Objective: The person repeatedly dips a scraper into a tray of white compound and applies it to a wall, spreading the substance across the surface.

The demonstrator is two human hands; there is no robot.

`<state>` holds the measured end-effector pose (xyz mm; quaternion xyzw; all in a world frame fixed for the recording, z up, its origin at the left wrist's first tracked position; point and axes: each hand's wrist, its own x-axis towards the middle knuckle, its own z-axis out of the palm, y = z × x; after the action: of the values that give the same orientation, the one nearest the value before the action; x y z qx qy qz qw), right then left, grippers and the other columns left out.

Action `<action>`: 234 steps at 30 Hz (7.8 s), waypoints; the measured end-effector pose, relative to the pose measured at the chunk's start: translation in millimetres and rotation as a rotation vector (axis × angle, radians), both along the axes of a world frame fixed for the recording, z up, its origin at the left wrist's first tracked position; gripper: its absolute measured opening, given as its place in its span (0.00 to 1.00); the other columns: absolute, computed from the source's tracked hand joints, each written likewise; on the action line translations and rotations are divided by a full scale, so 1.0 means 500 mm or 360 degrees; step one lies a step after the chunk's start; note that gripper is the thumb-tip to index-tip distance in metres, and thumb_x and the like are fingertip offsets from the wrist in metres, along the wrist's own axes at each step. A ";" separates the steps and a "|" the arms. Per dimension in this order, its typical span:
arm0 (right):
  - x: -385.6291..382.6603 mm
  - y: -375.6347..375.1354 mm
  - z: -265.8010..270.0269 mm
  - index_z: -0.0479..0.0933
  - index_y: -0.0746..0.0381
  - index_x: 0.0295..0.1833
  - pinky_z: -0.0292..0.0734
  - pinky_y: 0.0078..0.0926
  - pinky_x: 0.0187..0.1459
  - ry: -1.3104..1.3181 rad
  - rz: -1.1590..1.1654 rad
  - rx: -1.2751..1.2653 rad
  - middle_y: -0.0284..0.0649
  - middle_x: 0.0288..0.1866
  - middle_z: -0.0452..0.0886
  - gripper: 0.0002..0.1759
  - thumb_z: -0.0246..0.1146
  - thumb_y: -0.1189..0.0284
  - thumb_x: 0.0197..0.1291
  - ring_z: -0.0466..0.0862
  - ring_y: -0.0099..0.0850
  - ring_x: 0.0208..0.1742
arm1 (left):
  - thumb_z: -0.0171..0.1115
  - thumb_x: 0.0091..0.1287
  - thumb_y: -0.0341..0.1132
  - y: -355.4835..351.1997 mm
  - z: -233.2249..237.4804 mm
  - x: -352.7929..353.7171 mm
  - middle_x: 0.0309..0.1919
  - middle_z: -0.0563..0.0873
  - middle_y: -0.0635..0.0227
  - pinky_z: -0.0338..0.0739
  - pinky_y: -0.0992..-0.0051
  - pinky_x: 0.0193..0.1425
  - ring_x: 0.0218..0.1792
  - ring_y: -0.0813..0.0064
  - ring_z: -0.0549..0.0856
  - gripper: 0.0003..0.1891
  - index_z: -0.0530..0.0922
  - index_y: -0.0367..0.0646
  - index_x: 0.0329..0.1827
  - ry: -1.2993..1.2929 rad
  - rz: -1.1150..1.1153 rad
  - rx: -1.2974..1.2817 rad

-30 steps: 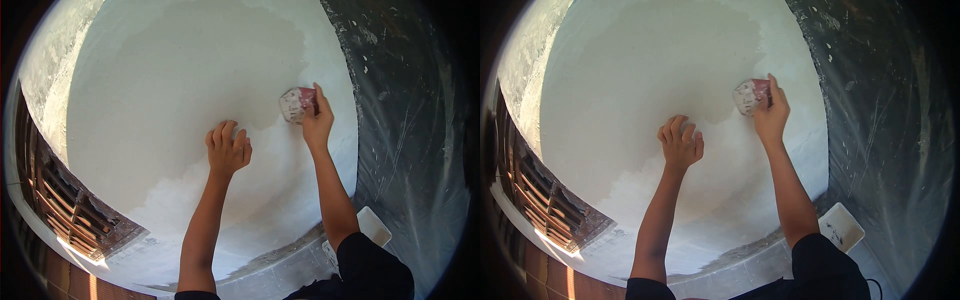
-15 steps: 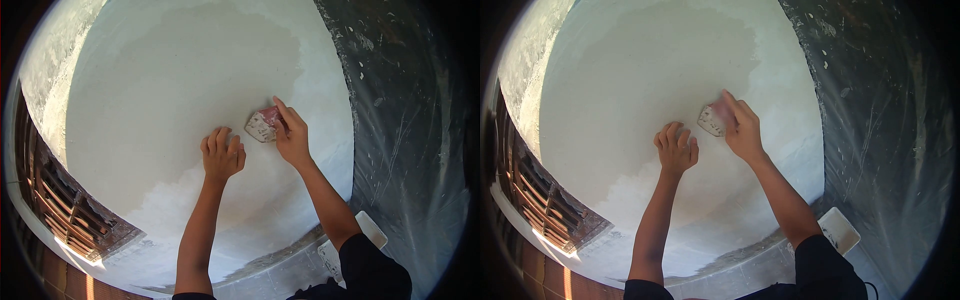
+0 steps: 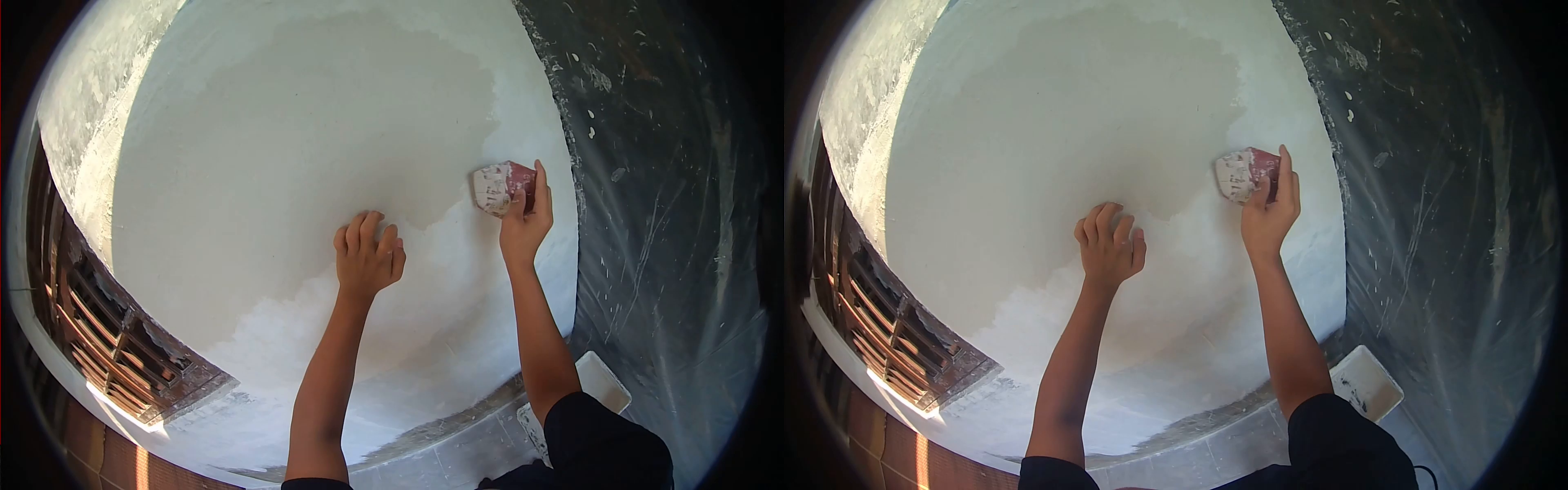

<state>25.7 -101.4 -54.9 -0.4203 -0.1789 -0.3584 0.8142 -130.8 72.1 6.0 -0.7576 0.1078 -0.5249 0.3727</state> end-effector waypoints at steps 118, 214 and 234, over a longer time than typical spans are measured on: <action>-0.014 0.034 0.026 0.70 0.68 0.69 0.76 0.32 0.44 -0.0436 0.0047 -0.0415 0.47 0.40 0.76 0.31 0.55 0.89 0.57 0.79 0.43 0.40 | 0.60 0.61 0.38 -0.005 -0.005 0.000 0.57 0.76 0.61 0.61 0.58 0.59 0.60 0.59 0.72 0.16 0.72 0.48 0.51 0.0013 0.0114 0.0002; -0.157 -0.233 -0.580 0.75 0.69 0.56 0.78 0.30 0.51 0.1185 0.0283 -0.0871 0.50 0.47 0.86 0.15 0.56 0.84 0.63 0.87 0.36 0.48 | 0.60 0.53 0.25 -0.302 -0.688 -0.054 0.40 0.81 0.62 0.70 0.60 0.52 0.48 0.60 0.78 0.17 0.76 0.41 0.48 0.1210 -0.0560 -0.1527; -0.092 -0.578 -1.010 0.80 0.62 0.52 0.79 0.40 0.49 0.1547 0.0197 -0.1864 0.51 0.45 0.86 0.14 0.59 0.79 0.61 0.86 0.49 0.47 | 0.60 0.59 0.28 -0.537 -1.071 -0.110 0.53 0.79 0.58 0.69 0.58 0.60 0.57 0.57 0.76 0.20 0.73 0.40 0.57 0.1658 0.0001 -0.2185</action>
<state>-20.4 -390.5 -559.7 -0.8831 0.0154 0.0665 0.4642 -185.9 -196.2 -529.4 -0.9595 -0.0763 -0.0592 -0.2645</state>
